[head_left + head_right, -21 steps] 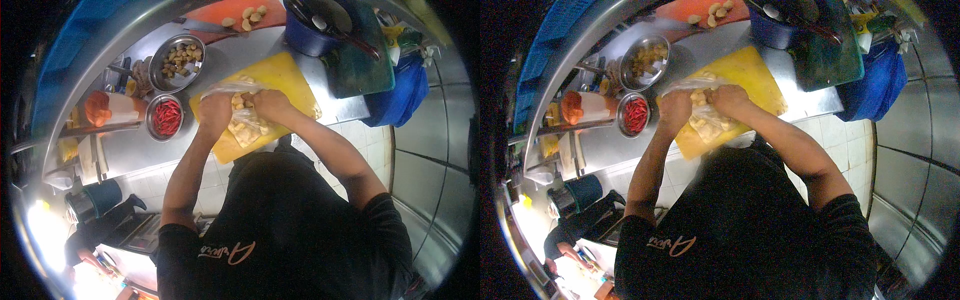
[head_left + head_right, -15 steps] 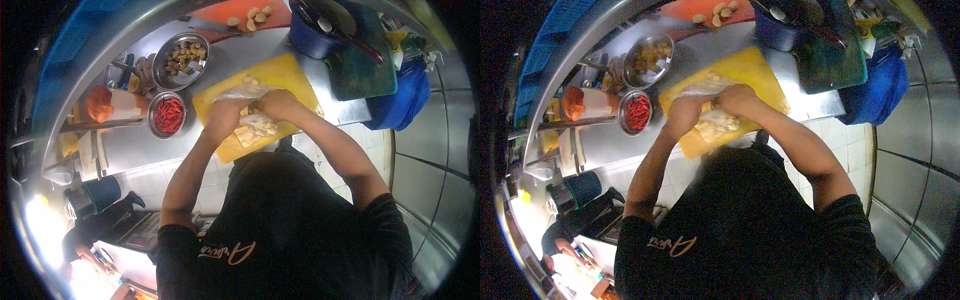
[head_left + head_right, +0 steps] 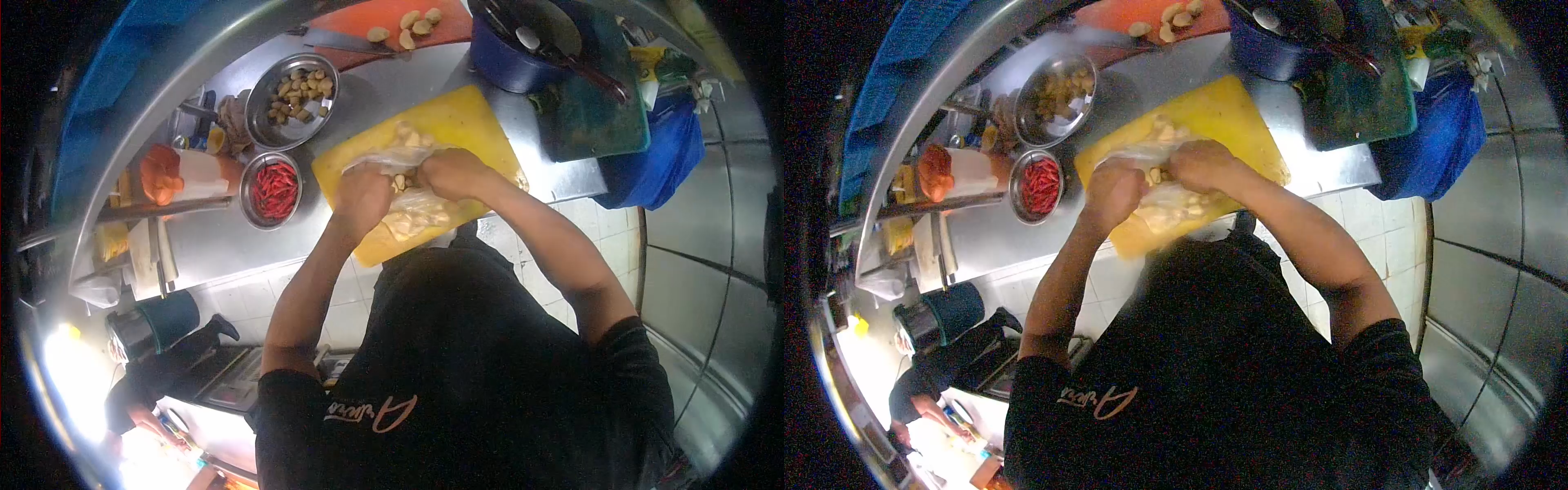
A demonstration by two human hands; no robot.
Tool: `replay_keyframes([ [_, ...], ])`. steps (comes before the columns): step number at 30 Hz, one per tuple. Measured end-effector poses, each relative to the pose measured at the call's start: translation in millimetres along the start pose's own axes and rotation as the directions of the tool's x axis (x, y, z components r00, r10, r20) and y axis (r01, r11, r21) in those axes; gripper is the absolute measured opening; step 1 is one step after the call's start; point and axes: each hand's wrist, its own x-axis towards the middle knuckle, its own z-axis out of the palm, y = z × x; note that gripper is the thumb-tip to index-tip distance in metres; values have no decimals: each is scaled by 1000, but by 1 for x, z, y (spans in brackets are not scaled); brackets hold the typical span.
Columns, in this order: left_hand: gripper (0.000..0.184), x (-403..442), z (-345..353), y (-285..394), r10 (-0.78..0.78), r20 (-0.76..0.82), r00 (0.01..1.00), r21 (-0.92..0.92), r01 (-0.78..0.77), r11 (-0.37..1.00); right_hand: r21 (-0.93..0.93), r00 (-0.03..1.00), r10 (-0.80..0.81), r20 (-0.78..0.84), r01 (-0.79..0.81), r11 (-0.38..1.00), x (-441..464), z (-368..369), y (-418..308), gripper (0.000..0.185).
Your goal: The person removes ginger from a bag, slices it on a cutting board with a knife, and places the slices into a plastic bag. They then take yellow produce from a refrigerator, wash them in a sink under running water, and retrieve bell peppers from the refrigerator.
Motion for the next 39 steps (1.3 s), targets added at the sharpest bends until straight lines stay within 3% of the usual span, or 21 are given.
replay_keyframes([
  [2, 18, 0, 2, 0, -16, -110, 994, -47, 11, 999, 117, 993, 11, -118, 3, 993, 11, 18, 6, 25],
  [5, 18, 1, 1, -2, -15, -91, 996, -146, 1, 989, 245, 983, 58, -172, -14, 969, 25, 34, 14, 21],
  [8, 23, 4, 4, 1, -67, -28, 997, -195, 60, 979, 664, 975, 92, -202, 67, 745, 20, 35, 22, 19],
  [11, 24, 4, 9, 0, -3, -24, 1000, -255, -3, 967, 888, 970, 188, 156, -222, 403, 15, 23, 23, 18],
  [14, 18, 1, 8, -7, 18, 7, 1000, -236, -16, 972, 852, 965, 245, 87, -200, 483, 13, 19, 20, 19],
  [17, 12, -4, -7, 5, -26, -83, 996, -115, 16, 993, 459, 928, 11, -373, 174, 871, 28, 50, 28, 21],
  [20, 18, -4, -17, 9, -62, 38, 997, -43, 63, 997, 93, 981, 43, -190, -26, 995, 28, 41, 4, 23],
  [23, 19, -5, -12, 8, -72, 38, 997, 13, 71, 997, 30, 969, 146, -199, -143, 989, 23, 42, -19, 25],
  [29, 18, -10, -10, 7, -84, -10, 996, -44, 84, 996, 39, 981, 172, -91, -169, 985, 22, 25, -39, 24],
  [32, 14, -7, -2, 6, -172, -177, 969, -202, 135, 970, 22, 978, 179, -109, -177, 984, 35, 41, -32, 26],
  [35, 13, -4, 2, 4, -141, -238, 961, -271, 73, 960, -40, 992, 83, -96, -87, 995, 37, 36, -21, 26],
  [38, 14, -4, -7, 16, -144, -187, 972, -150, 116, 982, 86, 996, 7, -90, 1, 996, 32, 33, 12, 27],
  [39, 15, -4, -5, 18, -167, -140, 976, -167, 144, 976, 307, 987, -91, -131, 128, 943, 24, 27, 24, 30],
])
